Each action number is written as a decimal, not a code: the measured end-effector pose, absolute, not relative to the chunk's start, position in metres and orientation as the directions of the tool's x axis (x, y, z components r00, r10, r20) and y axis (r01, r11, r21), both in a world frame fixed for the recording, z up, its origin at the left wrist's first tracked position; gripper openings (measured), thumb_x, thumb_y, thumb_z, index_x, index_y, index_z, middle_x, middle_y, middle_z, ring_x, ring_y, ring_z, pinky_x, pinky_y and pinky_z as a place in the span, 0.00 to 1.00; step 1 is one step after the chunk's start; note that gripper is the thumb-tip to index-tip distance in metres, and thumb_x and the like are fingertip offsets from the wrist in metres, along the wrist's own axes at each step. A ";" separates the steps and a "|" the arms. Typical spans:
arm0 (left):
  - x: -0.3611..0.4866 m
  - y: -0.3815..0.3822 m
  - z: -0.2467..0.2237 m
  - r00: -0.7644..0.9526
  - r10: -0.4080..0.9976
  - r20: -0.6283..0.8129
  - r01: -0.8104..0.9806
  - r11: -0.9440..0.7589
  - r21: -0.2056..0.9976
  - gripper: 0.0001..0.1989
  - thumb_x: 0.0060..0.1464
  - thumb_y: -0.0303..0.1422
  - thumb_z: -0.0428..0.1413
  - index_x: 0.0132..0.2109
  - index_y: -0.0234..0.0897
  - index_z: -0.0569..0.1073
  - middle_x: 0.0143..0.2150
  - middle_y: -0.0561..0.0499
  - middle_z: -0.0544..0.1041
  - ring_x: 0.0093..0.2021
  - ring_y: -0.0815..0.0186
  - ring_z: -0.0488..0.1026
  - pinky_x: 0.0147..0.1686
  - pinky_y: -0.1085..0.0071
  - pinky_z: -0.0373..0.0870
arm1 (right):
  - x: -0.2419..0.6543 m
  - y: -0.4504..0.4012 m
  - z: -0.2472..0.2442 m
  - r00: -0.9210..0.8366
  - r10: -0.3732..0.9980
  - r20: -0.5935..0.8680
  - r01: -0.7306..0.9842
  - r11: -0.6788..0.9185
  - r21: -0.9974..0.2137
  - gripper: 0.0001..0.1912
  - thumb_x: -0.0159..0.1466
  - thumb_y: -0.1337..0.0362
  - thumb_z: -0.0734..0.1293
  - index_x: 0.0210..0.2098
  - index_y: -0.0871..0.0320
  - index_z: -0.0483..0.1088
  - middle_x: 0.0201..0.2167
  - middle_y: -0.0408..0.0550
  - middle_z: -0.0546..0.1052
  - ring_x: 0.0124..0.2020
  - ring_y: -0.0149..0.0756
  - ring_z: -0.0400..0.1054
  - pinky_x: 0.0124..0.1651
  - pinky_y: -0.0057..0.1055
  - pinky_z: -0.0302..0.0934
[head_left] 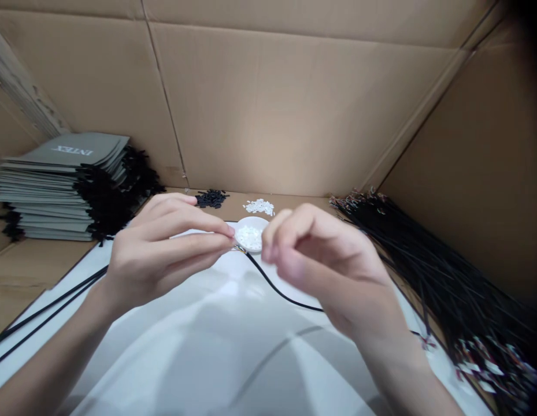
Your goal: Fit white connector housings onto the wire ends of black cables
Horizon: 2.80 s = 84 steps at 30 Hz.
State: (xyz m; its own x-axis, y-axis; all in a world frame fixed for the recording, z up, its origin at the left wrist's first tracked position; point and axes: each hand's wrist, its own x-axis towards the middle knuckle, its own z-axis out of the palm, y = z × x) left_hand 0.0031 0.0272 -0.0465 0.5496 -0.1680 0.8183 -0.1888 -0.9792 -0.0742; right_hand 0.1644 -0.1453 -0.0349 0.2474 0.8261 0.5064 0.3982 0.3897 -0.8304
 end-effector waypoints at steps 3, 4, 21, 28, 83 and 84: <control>0.001 0.027 -0.047 0.520 -0.219 0.825 -0.216 -0.969 -0.121 0.07 0.58 0.24 0.61 0.41 0.42 0.78 0.38 0.53 0.83 0.36 0.66 0.78 0.46 0.64 0.76 | 0.183 -0.116 -0.047 0.186 0.861 0.473 0.331 0.398 -0.856 0.02 0.67 0.64 0.69 0.40 0.53 0.74 0.39 0.43 0.77 0.41 0.32 0.71 0.44 0.29 0.67; 0.001 0.027 -0.048 0.506 -0.225 0.833 -0.238 -0.964 -0.117 0.09 0.57 0.22 0.62 0.42 0.40 0.79 0.39 0.51 0.83 0.37 0.66 0.79 0.44 0.66 0.77 | 0.186 -0.108 -0.053 0.121 0.885 0.449 0.292 0.401 -0.868 0.04 0.68 0.65 0.69 0.42 0.54 0.75 0.41 0.44 0.77 0.43 0.32 0.71 0.46 0.29 0.66; -0.008 0.013 -0.044 0.645 0.197 0.739 -0.149 -0.915 0.374 0.07 0.57 0.24 0.61 0.41 0.42 0.79 0.37 0.57 0.83 0.31 0.69 0.81 0.32 0.83 0.79 | 0.177 -0.095 -0.077 -0.051 0.980 0.195 -0.276 0.173 -0.945 0.08 0.65 0.61 0.72 0.33 0.58 0.76 0.28 0.44 0.76 0.32 0.29 0.70 0.31 0.23 0.65; -0.010 0.018 -0.044 0.672 0.069 0.737 -0.199 -0.942 0.269 0.08 0.60 0.24 0.59 0.42 0.42 0.79 0.39 0.55 0.83 0.32 0.70 0.80 0.34 0.82 0.77 | 0.177 -0.095 -0.077 -0.088 0.985 0.151 -0.280 0.121 -0.952 0.08 0.64 0.62 0.73 0.30 0.59 0.75 0.28 0.44 0.76 0.29 0.27 0.69 0.29 0.21 0.65; 0.017 0.012 -0.056 0.908 0.360 -0.214 0.051 0.411 0.910 0.05 0.53 0.31 0.65 0.31 0.35 0.81 0.29 0.53 0.77 0.28 0.76 0.71 0.30 0.86 0.71 | 0.175 -0.129 -0.056 -0.264 0.669 0.695 0.947 0.318 0.054 0.12 0.70 0.73 0.61 0.31 0.60 0.69 0.27 0.46 0.74 0.26 0.35 0.60 0.29 0.33 0.52; 0.017 0.012 -0.056 0.907 0.363 -0.214 0.050 0.412 0.910 0.05 0.53 0.31 0.66 0.31 0.35 0.81 0.29 0.52 0.76 0.28 0.75 0.71 0.30 0.85 0.71 | 0.175 -0.129 -0.057 -0.267 0.673 0.689 0.948 0.313 0.061 0.12 0.70 0.73 0.61 0.30 0.60 0.69 0.27 0.45 0.73 0.26 0.35 0.60 0.29 0.33 0.52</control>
